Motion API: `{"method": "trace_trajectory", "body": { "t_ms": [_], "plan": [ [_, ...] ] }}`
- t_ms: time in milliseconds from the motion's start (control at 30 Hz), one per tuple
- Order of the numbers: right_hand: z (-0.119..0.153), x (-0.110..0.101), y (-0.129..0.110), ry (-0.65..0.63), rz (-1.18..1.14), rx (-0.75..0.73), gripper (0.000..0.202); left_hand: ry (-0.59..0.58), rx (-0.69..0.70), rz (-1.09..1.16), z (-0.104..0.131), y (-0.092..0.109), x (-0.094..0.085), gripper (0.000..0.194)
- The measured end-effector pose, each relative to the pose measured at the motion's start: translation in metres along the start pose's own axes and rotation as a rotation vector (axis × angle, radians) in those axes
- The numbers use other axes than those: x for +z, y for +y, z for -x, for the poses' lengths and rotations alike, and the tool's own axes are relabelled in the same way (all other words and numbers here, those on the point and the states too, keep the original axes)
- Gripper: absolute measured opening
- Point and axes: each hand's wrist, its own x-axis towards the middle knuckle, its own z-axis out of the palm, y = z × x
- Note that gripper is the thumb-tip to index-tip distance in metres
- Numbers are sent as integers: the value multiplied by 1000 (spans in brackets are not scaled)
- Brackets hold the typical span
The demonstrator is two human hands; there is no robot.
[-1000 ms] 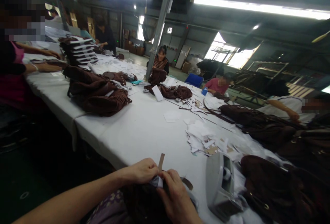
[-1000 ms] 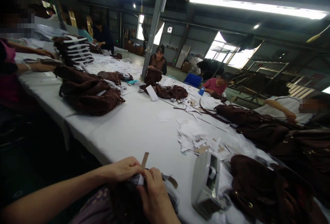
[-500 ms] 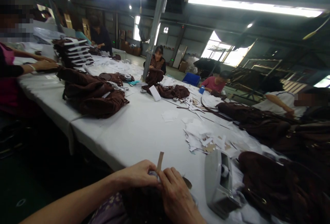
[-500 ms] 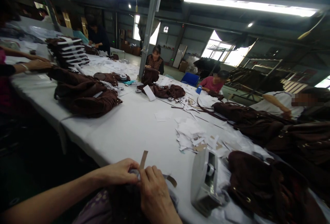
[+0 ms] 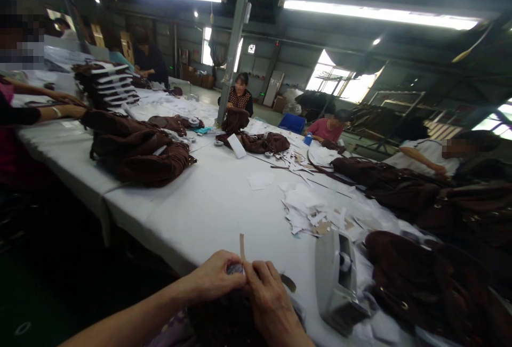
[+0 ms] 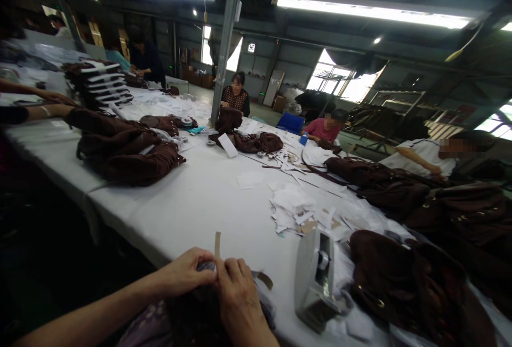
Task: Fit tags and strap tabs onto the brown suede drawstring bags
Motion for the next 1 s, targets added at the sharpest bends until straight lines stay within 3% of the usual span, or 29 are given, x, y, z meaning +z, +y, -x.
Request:
{"method": "trace_trajectory", "body": {
  "t_ms": [167, 367, 600, 767, 1000],
  "plan": [
    [-2, -2, -2, 27, -40, 18, 42, -43, -32, 135, 1, -4, -4, 26],
    [-2, 2, -3, -28, -24, 47, 34, 4, -78, 82, -3, -14, -2, 23],
    [-1, -12, -3, -222, -192, 69, 32, -41, -155, 115, -4, -26, 3, 18],
    [-3, -22, -3, -283, -244, 76, 27, 25, -258, 273, -7, -32, 3, 18],
    [-3, -20, -4, -288, -236, 124, 23, 103, -356, 290, -13, -36, 2, 10]
  ]
}}
